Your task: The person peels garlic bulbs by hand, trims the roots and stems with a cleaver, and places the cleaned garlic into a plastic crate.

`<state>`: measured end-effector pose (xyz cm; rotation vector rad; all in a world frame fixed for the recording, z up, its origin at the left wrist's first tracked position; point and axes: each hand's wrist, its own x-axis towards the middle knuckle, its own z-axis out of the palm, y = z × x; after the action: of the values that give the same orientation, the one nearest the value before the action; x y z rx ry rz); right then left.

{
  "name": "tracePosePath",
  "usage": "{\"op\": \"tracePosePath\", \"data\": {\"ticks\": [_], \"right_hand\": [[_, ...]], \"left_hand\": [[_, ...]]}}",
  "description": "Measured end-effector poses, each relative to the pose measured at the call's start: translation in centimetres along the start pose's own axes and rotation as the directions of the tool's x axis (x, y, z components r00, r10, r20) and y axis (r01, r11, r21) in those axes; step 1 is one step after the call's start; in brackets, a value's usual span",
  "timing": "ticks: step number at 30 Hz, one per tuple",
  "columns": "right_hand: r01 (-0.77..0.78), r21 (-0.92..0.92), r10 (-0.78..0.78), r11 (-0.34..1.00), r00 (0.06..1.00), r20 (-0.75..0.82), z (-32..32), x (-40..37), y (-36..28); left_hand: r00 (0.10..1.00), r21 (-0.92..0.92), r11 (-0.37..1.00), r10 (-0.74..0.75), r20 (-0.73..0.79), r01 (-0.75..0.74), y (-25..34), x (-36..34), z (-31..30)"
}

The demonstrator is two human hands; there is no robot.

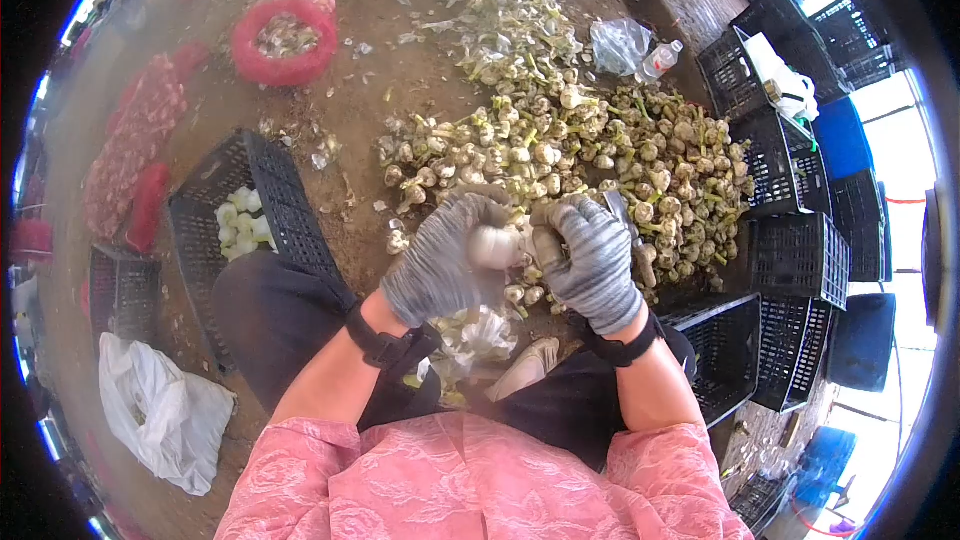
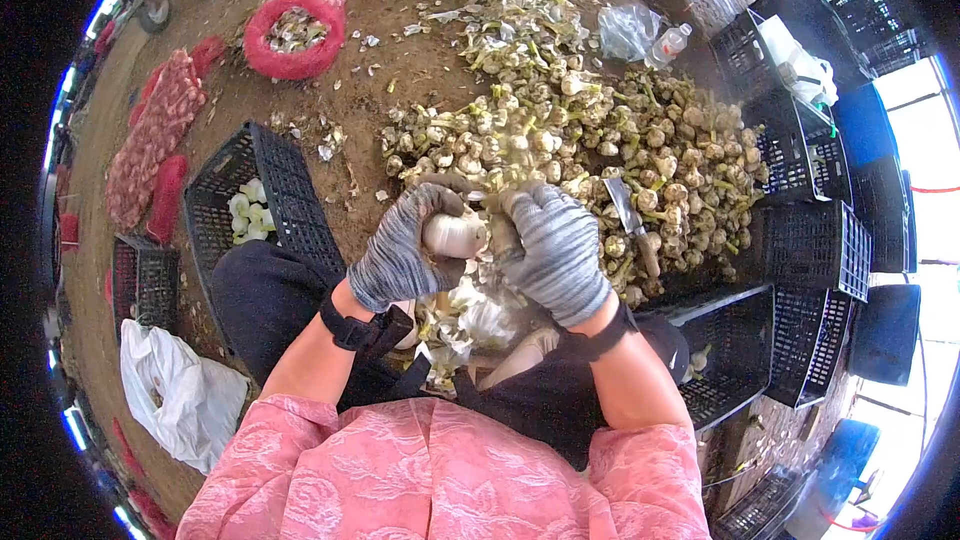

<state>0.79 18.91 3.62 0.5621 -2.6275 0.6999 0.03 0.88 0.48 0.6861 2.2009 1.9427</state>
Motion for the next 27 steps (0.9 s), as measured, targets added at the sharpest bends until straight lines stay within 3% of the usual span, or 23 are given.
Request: {"op": "tracePosePath", "data": {"ticks": [1, 2, 3, 6, 7, 12, 15, 16, 17, 18, 19, 20, 21, 22, 24, 25, 26, 27], "right_hand": [[0.057, 0.070, -0.058, 0.996, 0.998, 0.015, -0.5, 0.3, -0.5], [0.112, 0.142, -0.117, 0.984, 0.993, 0.025, -1.1, 0.4, -1.0], [0.125, 0.037, -0.128, 0.991, 0.988, 0.090, -1.3, 0.4, -1.7], [0.126, -0.014, -0.123, 0.992, 0.985, 0.125, -0.3, -0.4, -1.5], [0.122, -0.088, -0.106, 0.989, 0.979, 0.175, -0.3, -0.7, -1.7], [0.132, -0.170, -0.112, 0.976, 0.986, 0.125, 0.4, -0.4, -1.4], [0.007, -0.138, -0.007, 0.990, 1.000, 0.003, 0.5, -0.1, 0.1], [-0.037, -0.083, 0.041, 0.996, 0.998, 0.046, 0.0, 0.1, 0.3], [-0.015, 0.006, 0.014, 1.000, 0.997, 0.076, -0.5, 0.2, 0.2], [0.005, 0.097, -0.015, 0.995, 0.994, 0.104, -0.8, 0.2, 0.1], [0.009, 0.099, -0.019, 0.995, 0.994, 0.105, -0.7, 0.0, -0.1], [-0.126, 0.290, 0.069, 0.949, 0.977, 0.199, -0.3, -0.3, -0.2], [-0.269, 0.454, 0.135, 0.850, 0.943, 0.305, 0.0, -0.6, -0.5], [-0.267, 0.455, 0.135, 0.849, 0.944, 0.302, 0.2, -0.7, -0.7], [-0.445, 0.657, 0.204, 0.609, 0.888, 0.412, 0.4, -1.0, -1.2], [-0.501, 0.736, 0.236, 0.456, 0.865, 0.442, 0.6, -1.1, -1.1], [-0.500, 0.733, 0.235, 0.461, 0.865, 0.443, 1.0, -1.1, -0.8], [-0.326, 0.675, 0.171, 0.662, 0.942, 0.288, 1.4, -1.0, -0.4]], "left_hand": [[1.000, 0.000, 1.000, -0.002, -0.006, 0.002, -0.2, 0.0, 0.0], [0.985, -0.338, 0.928, -0.170, -0.015, 0.155, -0.5, 0.0, 0.0], [0.945, -0.634, 0.723, -0.326, 0.035, 0.273, -0.7, 0.0, -0.1], [0.956, -0.487, 0.833, -0.293, 0.012, 0.261, -0.4, -0.3, 0.2], [0.994, -0.059, 0.992, -0.108, -0.009, 0.107, 0.1, -0.3, 0.0], [1.000, -0.045, 0.999, -0.020, -0.014, 0.019, -0.6, -0.1, 0.2], [0.999, -0.064, 0.998, -0.025, 0.027, 0.027, -1.1, -0.2, 0.0], [0.998, -0.070, 0.997, -0.040, 0.042, 0.043, -1.4, -0.2, -0.2], [0.999, 0.061, 0.998, 0.029, 0.034, -0.031, -1.8, -0.1, -0.3], [0.999, 0.062, 0.998, 0.029, 0.029, -0.031, -1.1, 0.1, -0.3], [0.990, -0.268, 0.953, -0.143, 0.012, 0.141, 0.0, 0.3, -0.2], [0.951, -0.564, 0.776, -0.305, 0.054, 0.281, 0.6, 0.3, -0.2], [0.982, -0.476, 0.862, -0.187, 0.022, 0.175, 0.3, 0.3, -0.7], [0.982, -0.474, 0.863, -0.185, 0.022, 0.174, 0.2, 0.3, -0.7], [0.971, -0.567, 0.799, -0.240, 0.007, 0.201, 0.6, 0.3, -0.3], [0.973, -0.498, 0.846, -0.229, -0.021, 0.189, 0.6, 0.2, -0.3], [0.974, -0.502, 0.845, -0.226, -0.023, 0.184, 0.5, 0.1, -0.1], [0.967, -0.510, 0.832, -0.254, 0.005, 0.221, 0.3, -0.1, 0.0]]}}
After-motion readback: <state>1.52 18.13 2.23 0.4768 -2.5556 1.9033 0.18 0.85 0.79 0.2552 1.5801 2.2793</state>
